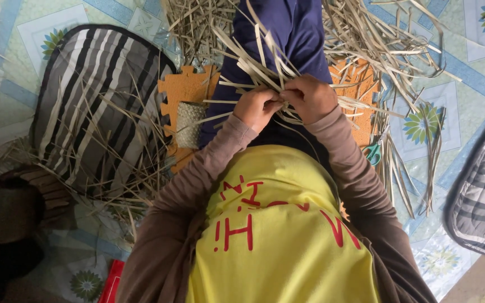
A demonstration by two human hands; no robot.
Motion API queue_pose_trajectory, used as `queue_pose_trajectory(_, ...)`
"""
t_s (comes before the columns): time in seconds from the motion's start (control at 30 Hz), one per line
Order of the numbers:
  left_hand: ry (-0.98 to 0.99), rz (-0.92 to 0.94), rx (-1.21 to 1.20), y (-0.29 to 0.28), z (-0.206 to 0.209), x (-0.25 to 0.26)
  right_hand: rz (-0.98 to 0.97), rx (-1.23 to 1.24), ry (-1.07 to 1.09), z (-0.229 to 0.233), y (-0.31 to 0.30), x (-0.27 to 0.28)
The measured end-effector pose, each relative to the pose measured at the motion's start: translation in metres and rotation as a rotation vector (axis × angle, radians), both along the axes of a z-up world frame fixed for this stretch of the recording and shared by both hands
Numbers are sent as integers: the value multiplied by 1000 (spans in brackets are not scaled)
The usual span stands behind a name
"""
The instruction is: Weaving dried plant strips into a patterned object while sitting on the floor.
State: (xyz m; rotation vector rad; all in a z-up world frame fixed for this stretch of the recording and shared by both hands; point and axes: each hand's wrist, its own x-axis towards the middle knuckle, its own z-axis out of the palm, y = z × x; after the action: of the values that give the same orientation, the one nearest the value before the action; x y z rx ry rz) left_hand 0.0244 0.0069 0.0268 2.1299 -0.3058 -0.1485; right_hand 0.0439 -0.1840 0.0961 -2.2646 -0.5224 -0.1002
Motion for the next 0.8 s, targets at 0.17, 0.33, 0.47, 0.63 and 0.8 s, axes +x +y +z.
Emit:
queue_pose_trajectory(0.17,-7,37,8,1,1,-2,54,207,6,-13,0,10)
queue_pose_trajectory(0.33,-17,95,18,0,5,-3,105,248,-65,-15,-7,1)
queue_pose_trajectory(0.47,22,81,-48,-1,3,-1,134,163,-297,-7,-12,-23)
queue_pose_trajectory(0.63,19,42,-93,1,-8,-3,168,34,-527,-15,-9,-45)
queue_pose_trajectory(0.8,80,28,-128,6,-5,-5,127,94,-572,-21,-7,-48)
